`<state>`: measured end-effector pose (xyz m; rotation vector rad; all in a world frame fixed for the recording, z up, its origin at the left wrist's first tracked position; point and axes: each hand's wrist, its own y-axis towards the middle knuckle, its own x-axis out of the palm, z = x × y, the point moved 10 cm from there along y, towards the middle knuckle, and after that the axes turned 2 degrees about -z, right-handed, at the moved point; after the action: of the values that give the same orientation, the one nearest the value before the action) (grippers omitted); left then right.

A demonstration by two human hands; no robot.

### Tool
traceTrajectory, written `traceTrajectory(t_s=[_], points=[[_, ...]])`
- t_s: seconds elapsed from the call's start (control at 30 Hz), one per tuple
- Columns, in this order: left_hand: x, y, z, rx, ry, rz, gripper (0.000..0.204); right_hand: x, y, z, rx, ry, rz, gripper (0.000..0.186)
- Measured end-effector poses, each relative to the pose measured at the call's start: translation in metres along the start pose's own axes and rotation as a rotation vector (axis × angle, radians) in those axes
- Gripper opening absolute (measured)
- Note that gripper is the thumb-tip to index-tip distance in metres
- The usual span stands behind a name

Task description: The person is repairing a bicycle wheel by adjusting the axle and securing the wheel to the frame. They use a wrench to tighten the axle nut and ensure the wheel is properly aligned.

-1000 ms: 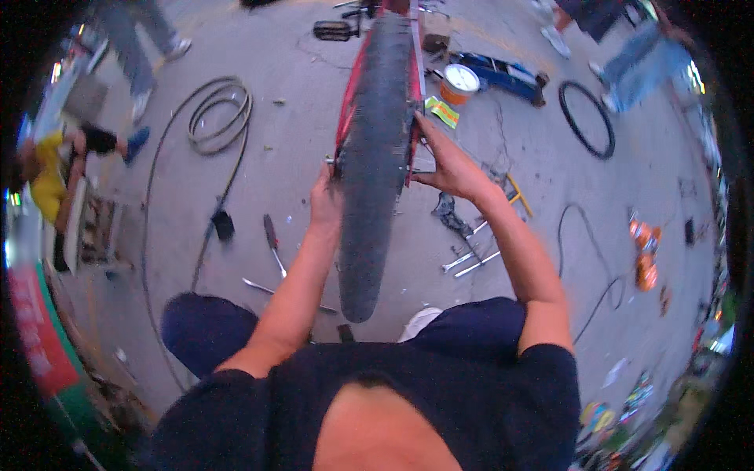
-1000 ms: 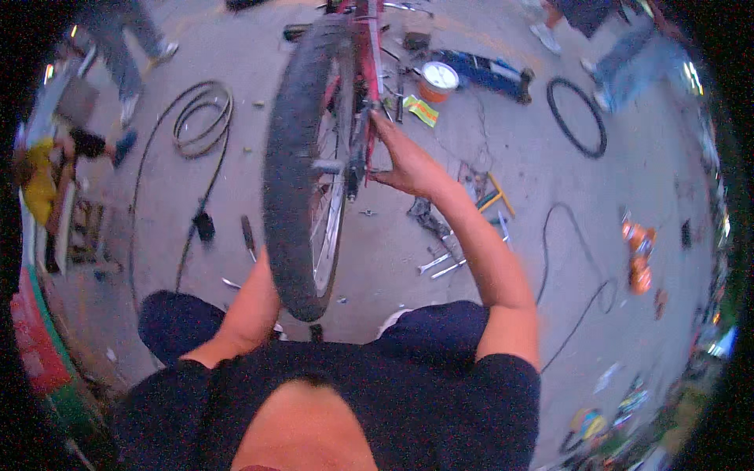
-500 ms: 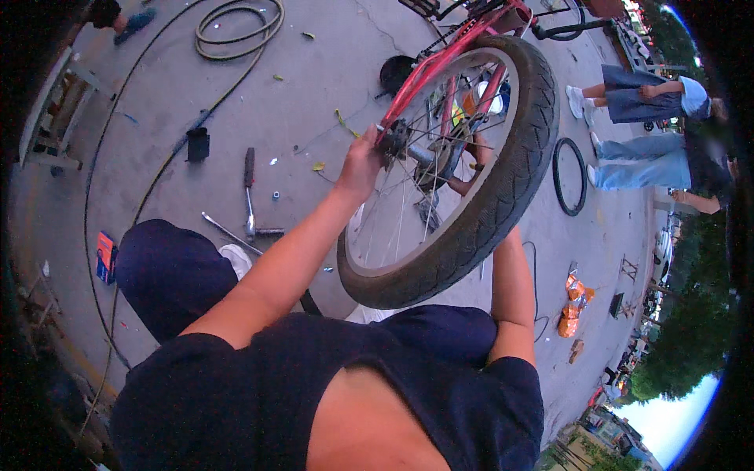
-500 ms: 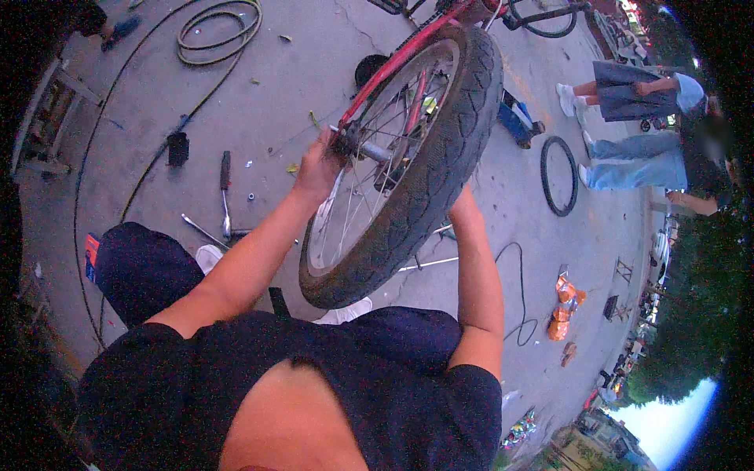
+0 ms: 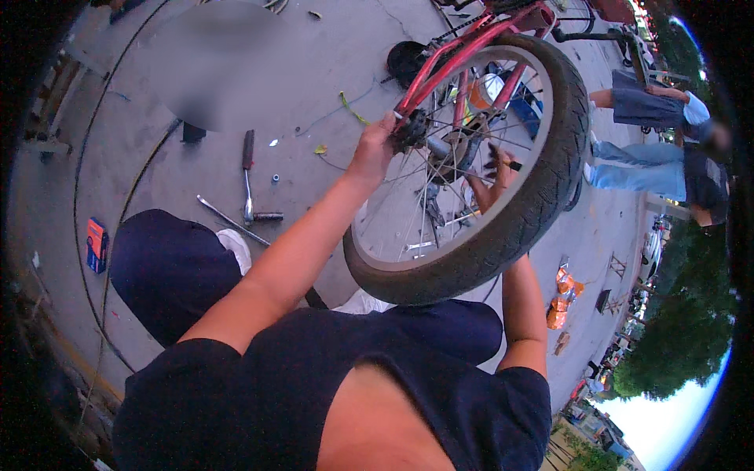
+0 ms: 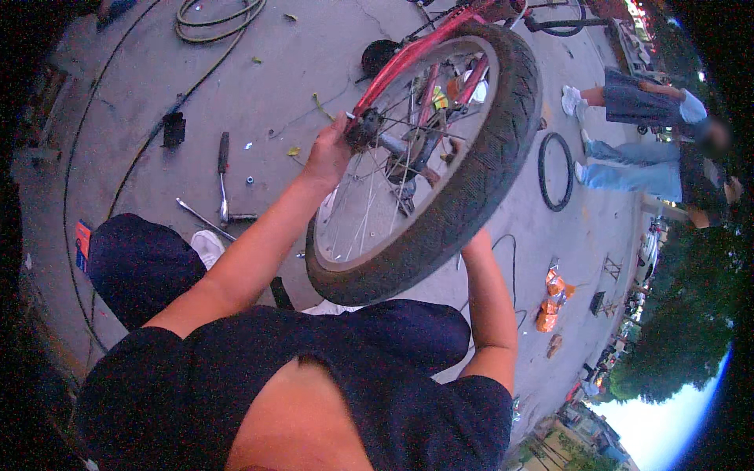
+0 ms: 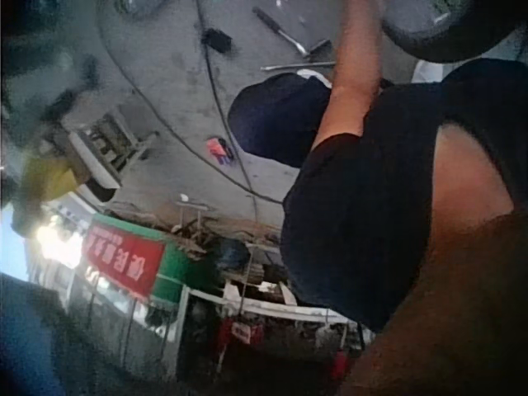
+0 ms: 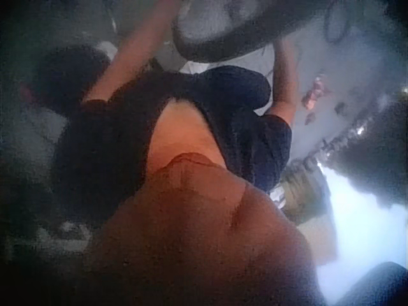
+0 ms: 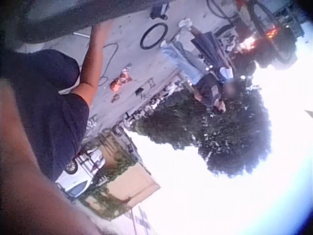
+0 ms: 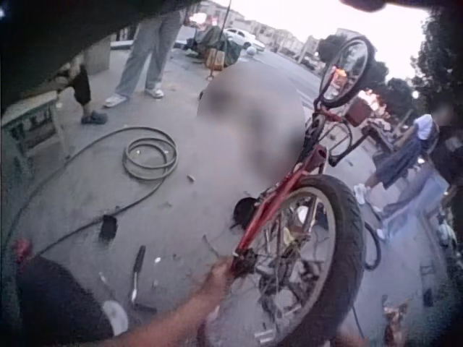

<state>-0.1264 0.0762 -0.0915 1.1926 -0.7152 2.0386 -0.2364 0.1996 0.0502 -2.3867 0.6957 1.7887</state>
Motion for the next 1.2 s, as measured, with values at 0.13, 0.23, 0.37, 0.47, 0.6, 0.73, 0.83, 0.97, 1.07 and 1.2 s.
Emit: traceTrajectory(t_s=[0.13,0.23,0.37,0.47,0.6,0.73,0.83,0.97,1.07,1.2], points=[[0.003,0.0,-0.002,-0.044,-0.056,-0.025,0.044,0.038,-0.022,0.02,0.455,0.527,-0.4,0.039],[0.002,0.002,-0.002,-0.083,-0.113,-0.053,0.045,0.035,-0.016,0.009,0.478,0.671,-0.429,0.033],[0.002,0.004,-0.007,-0.087,-0.122,-0.089,0.046,0.04,-0.017,0.028,0.424,0.602,-0.375,0.032],[0.002,0.004,-0.009,-0.07,-0.083,-0.082,0.046,0.039,-0.015,0.042,0.29,0.224,-0.39,0.03],[-0.004,0.003,-0.001,-0.002,-0.035,-0.001,0.04,0.033,-0.003,0.016,0.198,0.422,-0.395,0.03],[-0.009,-0.001,0.005,0.013,0.015,0.165,0.029,0.037,-0.006,0.03,0.253,0.328,-0.427,0.04],[-0.024,-0.009,0.021,0.078,0.234,0.29,0.026,0.032,-0.004,0.011,0.078,0.072,-0.314,0.038],[-0.018,-0.009,0.046,0.216,0.635,0.29,0.027,0.03,-0.011,0.012,0.137,0.443,-0.155,0.033],[-0.005,-0.007,0.057,0.277,0.702,0.265,0.025,0.034,-0.021,0.022,0.0,0.36,-0.144,0.037],[-0.022,0.004,0.06,0.181,0.816,0.162,0.02,0.007,0.0,-0.012,-0.161,0.304,-0.13,0.029]])
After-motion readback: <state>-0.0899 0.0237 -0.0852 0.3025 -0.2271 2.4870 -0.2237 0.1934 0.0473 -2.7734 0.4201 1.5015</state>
